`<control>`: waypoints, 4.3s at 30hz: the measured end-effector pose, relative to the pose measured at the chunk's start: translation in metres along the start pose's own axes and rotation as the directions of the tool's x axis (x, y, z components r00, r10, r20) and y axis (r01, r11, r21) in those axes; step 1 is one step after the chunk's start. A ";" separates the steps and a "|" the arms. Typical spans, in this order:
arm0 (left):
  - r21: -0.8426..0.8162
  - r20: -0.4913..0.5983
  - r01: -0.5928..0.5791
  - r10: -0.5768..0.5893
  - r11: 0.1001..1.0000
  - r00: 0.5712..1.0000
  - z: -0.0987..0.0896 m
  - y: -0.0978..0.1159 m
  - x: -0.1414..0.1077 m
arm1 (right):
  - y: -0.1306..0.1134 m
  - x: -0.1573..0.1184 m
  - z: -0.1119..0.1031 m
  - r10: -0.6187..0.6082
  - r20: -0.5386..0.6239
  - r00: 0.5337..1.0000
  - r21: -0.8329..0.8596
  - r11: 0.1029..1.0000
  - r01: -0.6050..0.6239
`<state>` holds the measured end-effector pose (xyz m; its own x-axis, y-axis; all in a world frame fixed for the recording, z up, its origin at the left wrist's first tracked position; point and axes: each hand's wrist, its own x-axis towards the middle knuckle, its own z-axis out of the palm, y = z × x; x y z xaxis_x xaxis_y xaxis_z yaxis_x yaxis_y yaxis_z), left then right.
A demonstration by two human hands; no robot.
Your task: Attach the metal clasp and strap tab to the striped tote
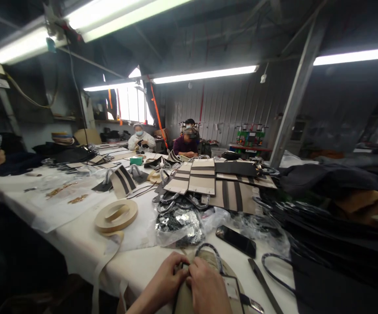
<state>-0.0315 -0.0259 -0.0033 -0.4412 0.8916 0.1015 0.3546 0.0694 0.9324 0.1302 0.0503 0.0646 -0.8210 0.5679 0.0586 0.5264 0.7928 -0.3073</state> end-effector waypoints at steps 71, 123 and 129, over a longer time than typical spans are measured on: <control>0.098 0.081 -0.042 0.035 0.994 0.996 -0.001 -0.001 0.005 | 0.024 -0.041 -0.033 0.166 -0.044 0.985 -0.126 0.977 -0.171; 0.415 0.307 -0.359 0.243 0.836 0.920 0.079 0.075 0.012 | 0.112 -0.065 -0.026 -0.144 -0.255 0.956 0.221 0.954 0.202; 0.441 0.271 -0.339 0.237 0.831 0.933 0.087 0.077 0.007 | 0.119 -0.069 -0.020 -0.131 -0.297 0.946 0.254 0.944 0.211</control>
<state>0.0641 0.0246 0.0392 -0.1041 0.9697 0.2212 0.8077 -0.0473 0.5876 0.2545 0.1100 0.0427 -0.7799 0.4987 0.3782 0.2673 0.8118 -0.5192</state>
